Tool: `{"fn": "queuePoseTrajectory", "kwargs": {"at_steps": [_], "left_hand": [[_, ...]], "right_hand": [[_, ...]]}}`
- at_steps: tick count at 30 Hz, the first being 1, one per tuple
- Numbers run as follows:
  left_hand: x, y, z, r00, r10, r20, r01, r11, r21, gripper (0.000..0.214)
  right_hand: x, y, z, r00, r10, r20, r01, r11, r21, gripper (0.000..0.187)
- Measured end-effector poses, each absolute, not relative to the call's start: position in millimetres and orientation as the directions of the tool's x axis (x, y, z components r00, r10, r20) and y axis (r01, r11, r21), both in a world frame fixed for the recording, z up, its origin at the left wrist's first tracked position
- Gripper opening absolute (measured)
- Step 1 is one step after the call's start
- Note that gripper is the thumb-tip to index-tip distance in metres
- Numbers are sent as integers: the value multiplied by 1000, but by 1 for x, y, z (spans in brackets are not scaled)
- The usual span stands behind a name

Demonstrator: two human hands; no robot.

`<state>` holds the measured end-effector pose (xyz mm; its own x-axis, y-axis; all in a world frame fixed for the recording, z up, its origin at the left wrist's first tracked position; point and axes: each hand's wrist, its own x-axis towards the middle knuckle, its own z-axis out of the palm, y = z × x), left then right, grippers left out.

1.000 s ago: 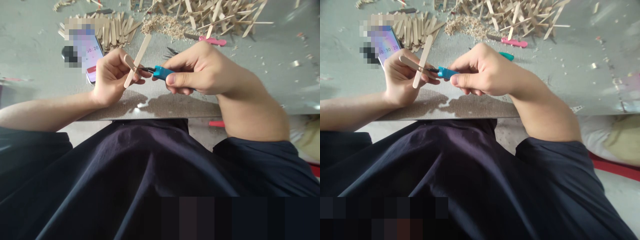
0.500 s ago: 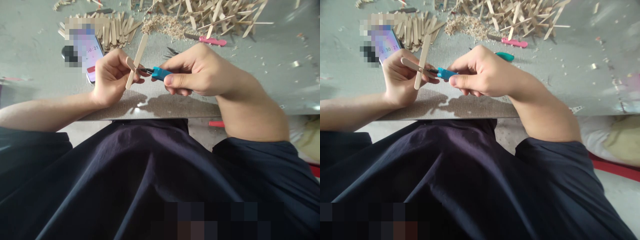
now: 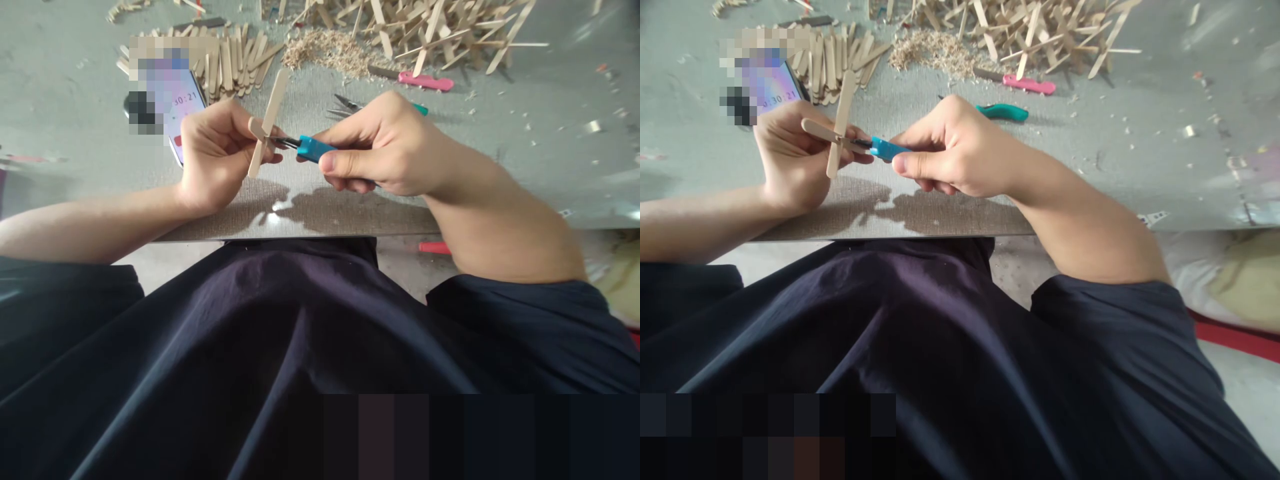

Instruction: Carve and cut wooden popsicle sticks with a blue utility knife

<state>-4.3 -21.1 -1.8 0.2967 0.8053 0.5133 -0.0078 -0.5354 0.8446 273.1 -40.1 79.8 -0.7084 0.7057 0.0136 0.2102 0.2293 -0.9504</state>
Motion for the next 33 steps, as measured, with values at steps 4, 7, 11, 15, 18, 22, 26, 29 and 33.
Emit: {"fn": "queuePoseTrajectory", "kwargs": {"at_steps": [4,7,11,15,18,22,26,29,33], "left_hand": [[-5,-23,0,298,814,499,-8,-521,854,60],[0,-28,5,258,792,554,-79,-554,829,49],[5,-33,11,206,787,581,-101,-573,813,44],[4,-33,10,180,831,527,-7,-535,845,59],[3,-35,12,241,841,485,-3,-499,867,57],[6,-36,13,245,834,495,-54,-498,865,52],[8,-31,10,211,882,421,32,-437,899,59],[6,-28,8,218,881,420,40,-438,898,54],[-1,-26,7,324,824,465,-84,-465,881,41]], "right_hand": [[272,-38,76,-718,696,15,199,226,-954,37],[271,-37,73,-720,694,19,186,219,-958,44],[269,-37,71,-718,695,30,172,219,-960,48],[267,-37,70,-719,695,27,175,218,-960,42],[266,-37,69,-725,688,26,169,214,-962,36],[265,-38,72,-708,706,12,168,185,-968,42],[268,-39,82,-683,730,-17,205,169,-964,50],[273,-38,90,-706,707,-31,207,164,-964,53],[277,-39,93,-640,768,28,139,151,-979,48]]}}
